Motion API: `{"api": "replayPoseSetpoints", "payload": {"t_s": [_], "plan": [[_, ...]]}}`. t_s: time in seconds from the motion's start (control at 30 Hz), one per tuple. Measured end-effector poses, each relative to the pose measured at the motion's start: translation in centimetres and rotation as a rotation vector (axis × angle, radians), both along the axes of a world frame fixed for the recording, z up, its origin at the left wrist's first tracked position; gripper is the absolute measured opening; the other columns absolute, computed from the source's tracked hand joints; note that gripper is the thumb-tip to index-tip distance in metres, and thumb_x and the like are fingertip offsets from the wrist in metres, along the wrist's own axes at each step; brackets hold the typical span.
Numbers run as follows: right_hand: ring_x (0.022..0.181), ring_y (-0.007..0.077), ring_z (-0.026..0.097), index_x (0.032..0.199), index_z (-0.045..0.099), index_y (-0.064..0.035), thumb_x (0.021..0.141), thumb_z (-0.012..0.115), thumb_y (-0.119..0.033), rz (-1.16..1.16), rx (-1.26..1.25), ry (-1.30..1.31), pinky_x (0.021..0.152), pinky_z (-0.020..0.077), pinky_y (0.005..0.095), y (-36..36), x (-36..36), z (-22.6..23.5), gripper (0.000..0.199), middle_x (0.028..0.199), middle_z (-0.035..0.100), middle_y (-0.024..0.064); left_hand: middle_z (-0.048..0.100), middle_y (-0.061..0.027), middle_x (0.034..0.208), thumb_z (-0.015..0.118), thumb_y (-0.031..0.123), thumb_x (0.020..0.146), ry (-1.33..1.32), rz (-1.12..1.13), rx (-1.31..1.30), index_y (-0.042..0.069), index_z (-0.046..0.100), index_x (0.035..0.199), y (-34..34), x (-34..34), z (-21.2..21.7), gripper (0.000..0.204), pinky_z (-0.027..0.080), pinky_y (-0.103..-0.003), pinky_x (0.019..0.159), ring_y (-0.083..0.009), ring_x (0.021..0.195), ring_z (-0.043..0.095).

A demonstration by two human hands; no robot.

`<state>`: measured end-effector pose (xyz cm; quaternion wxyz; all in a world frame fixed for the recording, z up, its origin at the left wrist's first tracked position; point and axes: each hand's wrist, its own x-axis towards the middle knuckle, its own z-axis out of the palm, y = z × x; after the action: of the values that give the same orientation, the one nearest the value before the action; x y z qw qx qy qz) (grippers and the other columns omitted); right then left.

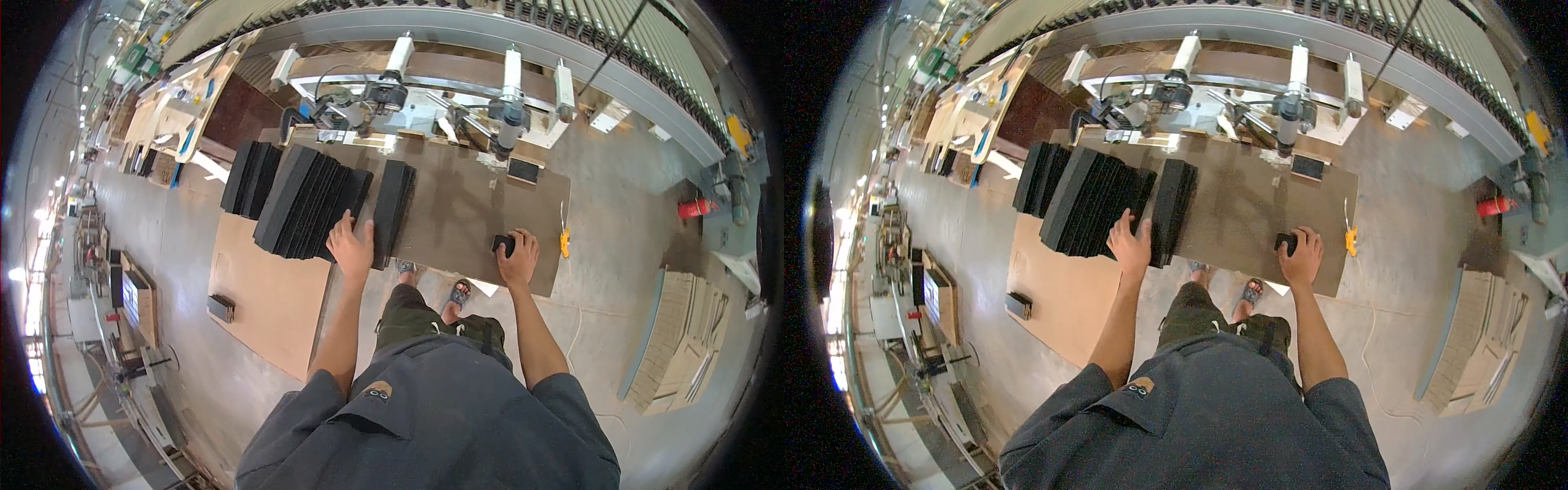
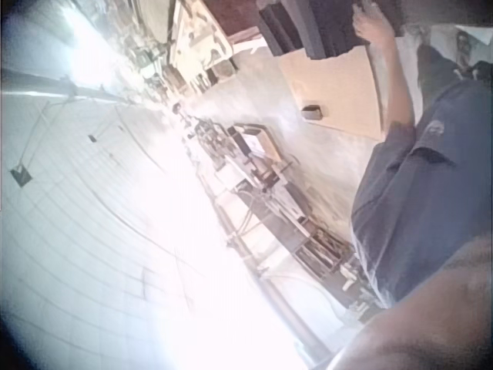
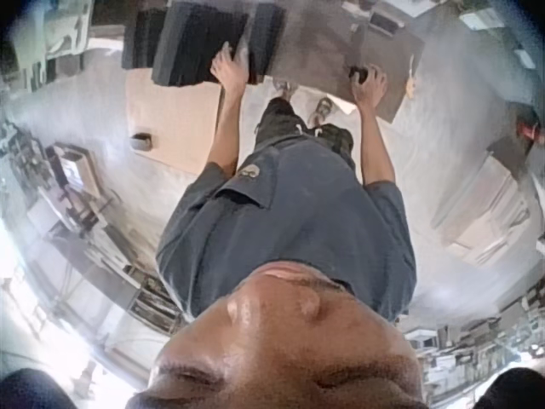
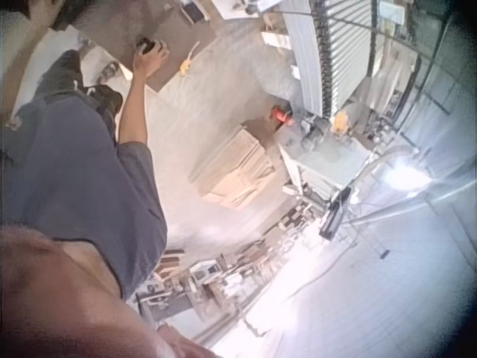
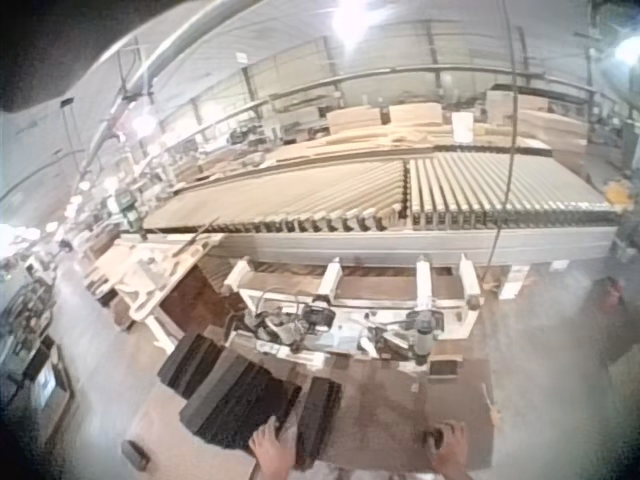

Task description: The person organizes and prepares black wooden components on a workshop table, then uses a yellow handheld tool to apply glue or sealant and aligns them under a vertical press.

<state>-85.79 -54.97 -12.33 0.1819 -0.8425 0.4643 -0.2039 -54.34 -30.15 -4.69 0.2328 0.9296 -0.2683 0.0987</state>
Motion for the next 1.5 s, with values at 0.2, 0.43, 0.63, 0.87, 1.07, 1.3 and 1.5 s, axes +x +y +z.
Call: {"api": "replayPoseSetpoints", "payload": {"t_s": [0.2,0.43,0.63,0.87,1.07,1.3,1.5], "plan": [[0.134,0.0408,0.054,0.127,0.067,-0.0074,0.087,0.077,-0.023,0.051,-0.002,-0.016,0.116,0.0429,0.0526,0.4,0.9,0.9,0.044,0.142,0.061,0.0141,0.062,-0.0140,0.137,0.081,0.035,0.087,-0.102,0.113,0.450,0.005,0.068,0.137,5.6,3.8,-4.2,0.061,0.048,-0.052,0.104,-0.0365,0.124,0.059],[0.138,0.0401,0.050,0.127,0.066,-0.0082,0.088,0.074,-0.021,0.031,-0.010,0.008,0.120,0.0379,0.0533,0.5,-1.4,-0.6,0.041,0.143,0.060,0.0142,0.067,-0.0110,0.115,0.080,0.024,0.085,-0.087,0.021,0.267,0.006,0.076,0.125,4.5,4.0,-3.9,0.044,0.052,-0.044,0.097,-0.0308,0.112,0.064],[0.139,0.0388,0.049,0.130,0.063,-0.0107,0.091,0.072,-0.025,0.033,-0.064,0.050,0.121,0.0355,0.0533,0.0,-0.7,-2.4,0.043,0.144,0.058,0.0113,0.069,-0.0116,0.107,0.067,0.018,0.091,-0.221,-0.054,0.361,0.002,0.074,0.125,4.7,5.3,-3.2,0.038,0.056,-0.043,0.091,-0.0292,0.105,0.068],[0.140,0.0383,0.048,0.129,0.063,-0.0117,0.091,0.071,-0.028,0.062,-0.047,0.029,0.121,0.0356,0.0538,-0.2,-0.1,-2.5,0.042,0.144,0.058,0.0099,0.071,-0.0109,0.101,0.065,0.014,0.091,-0.298,-0.066,0.279,0.002,0.073,0.122,4.9,7.6,0.9,0.033,0.064,-0.039,0.077,-0.0259,0.094,0.073],[0.141,0.0409,0.047,0.132,0.063,-0.0106,0.091,0.071,-0.029,0.010,-0.011,0.052,0.123,0.0325,0.0580,0.1,-1.4,-2.5,0.046,0.145,0.057,0.0135,0.067,-0.0141,0.100,0.067,0.005,0.091,-0.163,0.021,-0.115,0.005,0.065,0.141,1.5,0.7,9.2,0.051,0.059,-0.046,0.079,-0.0339,0.094,0.069],[0.131,0.0407,0.058,0.123,0.070,-0.0097,0.085,0.076,-0.024,0.027,-0.026,-0.052,0.115,0.0432,0.0525,0.3,-1.3,0.4,0.041,0.136,0.066,0.0143,0.070,-0.0304,0.122,0.057,0.006,0.101,0.267,-0.373,-0.359,-0.005,0.058,0.147,-8.6,-10.4,2.8,0.048,0.051,-0.054,0.099,-0.0490,0.111,0.065],[0.136,0.0371,0.052,0.124,0.070,-0.0111,0.086,0.076,-0.030,0.031,0.069,-0.032,0.117,0.0418,0.0517,0.1,1.0,1.2,0.042,0.138,0.063,0.0098,0.070,-0.0281,0.106,0.055,0.004,0.101,0.290,-0.428,-0.312,-0.005,0.061,0.145,-13.6,-12.4,-9.5,0.046,0.052,-0.055,0.092,-0.0480,0.099,0.067]]}}
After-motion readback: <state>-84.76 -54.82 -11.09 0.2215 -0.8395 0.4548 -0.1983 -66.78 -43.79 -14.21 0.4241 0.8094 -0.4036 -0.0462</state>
